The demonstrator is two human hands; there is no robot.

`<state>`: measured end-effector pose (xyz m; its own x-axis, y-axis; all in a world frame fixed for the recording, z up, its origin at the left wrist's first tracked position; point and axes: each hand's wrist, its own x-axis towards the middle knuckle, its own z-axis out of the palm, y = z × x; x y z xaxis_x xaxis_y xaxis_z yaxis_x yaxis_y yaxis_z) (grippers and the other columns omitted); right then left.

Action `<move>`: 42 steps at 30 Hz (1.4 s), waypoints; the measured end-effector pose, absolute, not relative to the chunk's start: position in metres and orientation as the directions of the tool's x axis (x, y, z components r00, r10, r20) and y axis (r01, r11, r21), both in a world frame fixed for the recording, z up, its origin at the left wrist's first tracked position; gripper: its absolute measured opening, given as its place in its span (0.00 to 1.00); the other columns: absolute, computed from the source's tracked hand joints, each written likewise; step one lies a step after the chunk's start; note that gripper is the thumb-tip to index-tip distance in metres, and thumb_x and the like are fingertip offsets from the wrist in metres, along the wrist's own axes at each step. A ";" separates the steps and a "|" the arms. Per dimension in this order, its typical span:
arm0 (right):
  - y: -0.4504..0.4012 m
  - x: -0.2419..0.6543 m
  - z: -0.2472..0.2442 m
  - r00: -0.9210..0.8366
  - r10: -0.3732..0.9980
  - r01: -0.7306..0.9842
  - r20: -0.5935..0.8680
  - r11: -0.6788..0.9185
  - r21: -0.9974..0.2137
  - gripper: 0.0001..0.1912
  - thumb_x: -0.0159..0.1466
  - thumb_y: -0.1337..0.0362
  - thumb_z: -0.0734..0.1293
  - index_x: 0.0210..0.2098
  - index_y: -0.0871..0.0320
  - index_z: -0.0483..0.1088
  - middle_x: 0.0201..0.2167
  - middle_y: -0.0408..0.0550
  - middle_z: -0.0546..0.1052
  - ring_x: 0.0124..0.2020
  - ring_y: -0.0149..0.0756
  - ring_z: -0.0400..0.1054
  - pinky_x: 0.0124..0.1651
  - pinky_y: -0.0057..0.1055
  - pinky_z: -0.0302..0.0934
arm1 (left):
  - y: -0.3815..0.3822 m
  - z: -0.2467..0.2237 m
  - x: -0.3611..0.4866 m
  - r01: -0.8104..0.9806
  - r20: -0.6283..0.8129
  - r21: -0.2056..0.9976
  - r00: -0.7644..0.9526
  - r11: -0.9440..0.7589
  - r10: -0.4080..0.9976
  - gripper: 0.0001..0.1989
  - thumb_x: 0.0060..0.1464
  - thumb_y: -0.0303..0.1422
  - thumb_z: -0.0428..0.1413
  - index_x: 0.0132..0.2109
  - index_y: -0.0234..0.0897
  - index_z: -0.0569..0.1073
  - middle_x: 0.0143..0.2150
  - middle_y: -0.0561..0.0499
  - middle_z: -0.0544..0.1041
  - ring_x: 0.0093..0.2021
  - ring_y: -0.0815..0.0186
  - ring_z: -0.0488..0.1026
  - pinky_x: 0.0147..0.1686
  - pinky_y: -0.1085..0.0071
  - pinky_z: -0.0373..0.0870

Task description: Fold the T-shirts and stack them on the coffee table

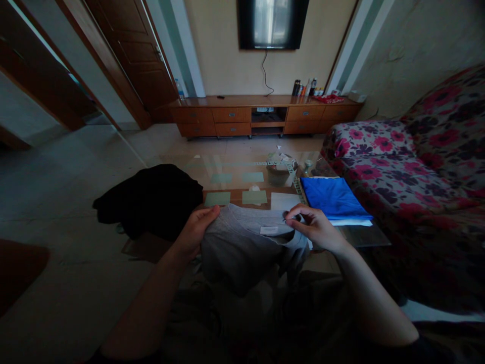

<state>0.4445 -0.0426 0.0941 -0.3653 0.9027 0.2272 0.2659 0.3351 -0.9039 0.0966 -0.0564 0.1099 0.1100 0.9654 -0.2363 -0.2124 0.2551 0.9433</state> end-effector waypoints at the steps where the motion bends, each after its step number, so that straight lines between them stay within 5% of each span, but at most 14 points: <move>1: -0.042 0.445 0.094 -0.360 0.905 0.272 0.228 0.335 -0.902 0.11 0.67 0.53 0.71 0.41 0.53 0.77 0.40 0.48 0.78 0.43 0.40 0.71 0.49 0.36 0.63 | -0.056 0.110 0.097 -0.220 -0.234 0.942 0.113 0.255 0.966 0.19 0.52 0.48 0.66 0.35 0.34 0.80 0.28 0.49 0.79 0.26 0.67 0.73 0.29 0.72 0.68; 14: -0.038 0.446 0.090 -0.231 0.960 0.256 0.161 0.219 -0.941 0.27 0.73 0.43 0.58 0.25 0.55 0.64 0.25 0.42 0.66 0.29 0.34 0.60 0.35 0.31 0.56 | -0.058 0.107 0.097 -0.136 -0.218 0.962 0.135 0.236 0.967 0.20 0.53 0.49 0.64 0.34 0.34 0.80 0.29 0.49 0.78 0.27 0.67 0.71 0.28 0.73 0.66; 18: -0.048 0.452 0.108 -0.436 0.896 0.310 0.087 0.241 -0.920 0.18 0.63 0.46 0.72 0.36 0.55 0.72 0.32 0.44 0.71 0.35 0.36 0.65 0.36 0.30 0.60 | -0.056 0.112 0.086 0.034 -0.209 0.978 0.204 0.207 0.956 0.22 0.53 0.52 0.63 0.32 0.34 0.80 0.27 0.49 0.76 0.25 0.68 0.68 0.24 0.74 0.61; 21: -0.059 0.459 0.115 -0.575 0.818 0.365 0.019 0.278 -0.889 0.29 0.47 0.54 0.83 0.45 0.51 0.72 0.38 0.44 0.73 0.38 0.38 0.67 0.36 0.29 0.62 | -0.055 0.121 0.075 0.213 -0.199 0.969 0.358 0.128 0.912 0.18 0.47 0.47 0.68 0.32 0.35 0.80 0.27 0.50 0.75 0.25 0.67 0.67 0.23 0.75 0.61; 26: -0.067 0.472 0.102 -0.466 0.885 0.399 -0.002 0.209 -0.893 0.37 0.50 0.59 0.81 0.57 0.49 0.67 0.42 0.45 0.74 0.35 0.35 0.70 0.30 0.27 0.63 | -0.068 0.145 0.067 0.457 -0.110 0.881 0.456 -0.126 0.883 0.10 0.43 0.38 0.69 0.32 0.39 0.80 0.30 0.52 0.77 0.30 0.64 0.71 0.27 0.75 0.63; 32: -0.077 0.495 0.137 -0.428 0.895 0.577 0.125 0.377 -0.725 0.16 0.53 0.52 0.79 0.30 0.55 0.77 0.29 0.46 0.76 0.29 0.36 0.68 0.32 0.30 0.60 | -0.099 0.188 0.054 0.580 0.046 0.762 0.393 -0.287 0.918 0.06 0.47 0.36 0.63 0.33 0.42 0.82 0.33 0.51 0.80 0.35 0.60 0.74 0.35 0.73 0.67; 37: -0.102 0.502 0.198 -0.439 0.892 0.391 0.106 0.296 -0.872 0.20 0.62 0.44 0.72 0.34 0.55 0.79 0.31 0.46 0.79 0.32 0.40 0.71 0.35 0.33 0.64 | -0.122 0.241 0.042 0.594 0.115 0.744 0.339 -0.307 0.934 0.07 0.47 0.38 0.64 0.35 0.44 0.83 0.36 0.50 0.82 0.38 0.57 0.76 0.38 0.71 0.69; 42: -0.127 0.489 0.242 -0.427 0.903 0.146 0.046 0.120 -0.982 0.23 0.63 0.40 0.69 0.40 0.54 0.78 0.32 0.48 0.79 0.33 0.40 0.72 0.36 0.36 0.68 | -0.143 0.278 0.044 0.688 0.445 0.600 0.138 -0.409 0.885 0.13 0.58 0.41 0.58 0.44 0.43 0.82 0.42 0.48 0.82 0.44 0.55 0.76 0.46 0.66 0.69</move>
